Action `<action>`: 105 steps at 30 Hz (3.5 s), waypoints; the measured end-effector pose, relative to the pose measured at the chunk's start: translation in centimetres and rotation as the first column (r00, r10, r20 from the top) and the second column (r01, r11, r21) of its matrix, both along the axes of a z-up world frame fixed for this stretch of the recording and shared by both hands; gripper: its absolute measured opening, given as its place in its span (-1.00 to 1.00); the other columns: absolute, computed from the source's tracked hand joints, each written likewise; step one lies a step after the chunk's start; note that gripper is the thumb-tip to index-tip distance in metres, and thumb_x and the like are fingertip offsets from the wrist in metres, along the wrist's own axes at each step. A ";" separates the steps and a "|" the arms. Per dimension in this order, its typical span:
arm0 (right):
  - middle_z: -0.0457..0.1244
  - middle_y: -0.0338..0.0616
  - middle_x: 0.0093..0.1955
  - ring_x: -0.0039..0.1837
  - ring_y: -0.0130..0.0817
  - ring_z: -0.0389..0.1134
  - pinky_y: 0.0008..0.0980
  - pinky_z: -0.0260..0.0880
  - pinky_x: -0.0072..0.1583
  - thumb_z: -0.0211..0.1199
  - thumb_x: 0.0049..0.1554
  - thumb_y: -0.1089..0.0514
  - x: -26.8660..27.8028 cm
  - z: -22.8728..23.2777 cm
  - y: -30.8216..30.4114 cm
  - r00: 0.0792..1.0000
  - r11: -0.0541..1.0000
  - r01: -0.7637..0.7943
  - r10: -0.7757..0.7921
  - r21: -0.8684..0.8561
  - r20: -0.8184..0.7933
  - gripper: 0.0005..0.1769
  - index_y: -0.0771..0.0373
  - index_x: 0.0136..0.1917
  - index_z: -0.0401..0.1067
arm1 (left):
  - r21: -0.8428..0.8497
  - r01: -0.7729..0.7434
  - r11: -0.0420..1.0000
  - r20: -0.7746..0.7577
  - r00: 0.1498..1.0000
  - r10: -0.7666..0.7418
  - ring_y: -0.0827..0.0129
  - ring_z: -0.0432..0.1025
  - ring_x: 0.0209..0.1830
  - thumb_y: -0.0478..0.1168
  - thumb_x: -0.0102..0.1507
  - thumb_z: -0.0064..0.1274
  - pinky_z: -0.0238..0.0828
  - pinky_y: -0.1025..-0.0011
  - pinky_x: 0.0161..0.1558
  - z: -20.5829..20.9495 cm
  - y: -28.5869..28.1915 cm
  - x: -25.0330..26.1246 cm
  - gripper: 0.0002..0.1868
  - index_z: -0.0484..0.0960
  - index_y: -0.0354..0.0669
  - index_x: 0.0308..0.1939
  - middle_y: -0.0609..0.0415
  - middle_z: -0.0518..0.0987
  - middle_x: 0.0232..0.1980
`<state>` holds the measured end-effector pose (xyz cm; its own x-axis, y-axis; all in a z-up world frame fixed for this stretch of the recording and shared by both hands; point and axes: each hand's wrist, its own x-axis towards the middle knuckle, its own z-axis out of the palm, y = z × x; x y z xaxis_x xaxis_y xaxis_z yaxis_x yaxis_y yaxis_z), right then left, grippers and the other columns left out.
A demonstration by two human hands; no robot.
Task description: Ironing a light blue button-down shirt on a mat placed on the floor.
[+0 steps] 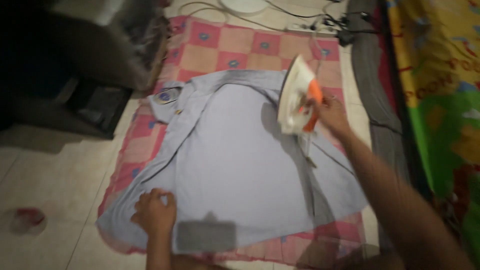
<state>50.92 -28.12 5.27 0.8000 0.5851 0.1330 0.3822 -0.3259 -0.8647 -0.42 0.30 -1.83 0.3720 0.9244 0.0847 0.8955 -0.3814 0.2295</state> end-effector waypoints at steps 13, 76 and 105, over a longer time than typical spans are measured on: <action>0.36 -0.21 0.07 0.08 -0.45 0.41 -0.43 0.44 0.09 0.38 0.27 0.15 7.7 -0.6 -22.1 0.937 0.911 0.345 -0.349 0.225 -0.023 -0.69 0.29 0.19 0.37 | -0.050 0.708 0.704 0.031 0.706 -0.708 0.02 0.13 0.46 -0.04 0.12 0.12 0.03 -0.11 0.37 0.7 -10.0 10.3 -0.32 0.41 -0.05 0.33 -0.08 0.28 0.48; 0.40 0.04 0.18 0.19 0.09 0.45 0.06 0.45 0.16 0.33 0.13 0.05 10.3 -3.6 16.0 0.907 0.713 0.179 0.147 -0.678 0.394 -0.63 -0.04 0.23 0.53 | 0.149 0.614 0.775 -0.111 0.789 -0.604 -0.05 0.59 0.01 -0.20 0.27 0.06 0.44 -0.06 0.11 -0.3 19.0 37.2 -0.78 0.62 -0.02 0.00 -0.14 0.69 -0.10; 0.37 -0.08 -0.16 -0.16 -0.34 0.41 -0.32 0.41 -0.12 0.34 0.25 0.19 -12.7 50.7 -4.0 0.634 0.989 -0.147 0.076 0.023 0.770 -0.87 0.27 0.00 0.47 | 0.775 0.147 0.614 0.440 0.571 -0.693 -0.35 0.52 -0.13 -0.40 0.25 0.00 0.41 -0.18 -0.12 56.3 9.1 23.2 -0.74 0.44 -0.20 0.03 -0.32 0.62 -0.18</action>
<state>38.24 -32.09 55.96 0.3201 0.6225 0.7142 0.9468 -0.1829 -0.2649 22.75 9.38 54.50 0.2803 0.2780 0.9188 0.2696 -0.9414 0.2026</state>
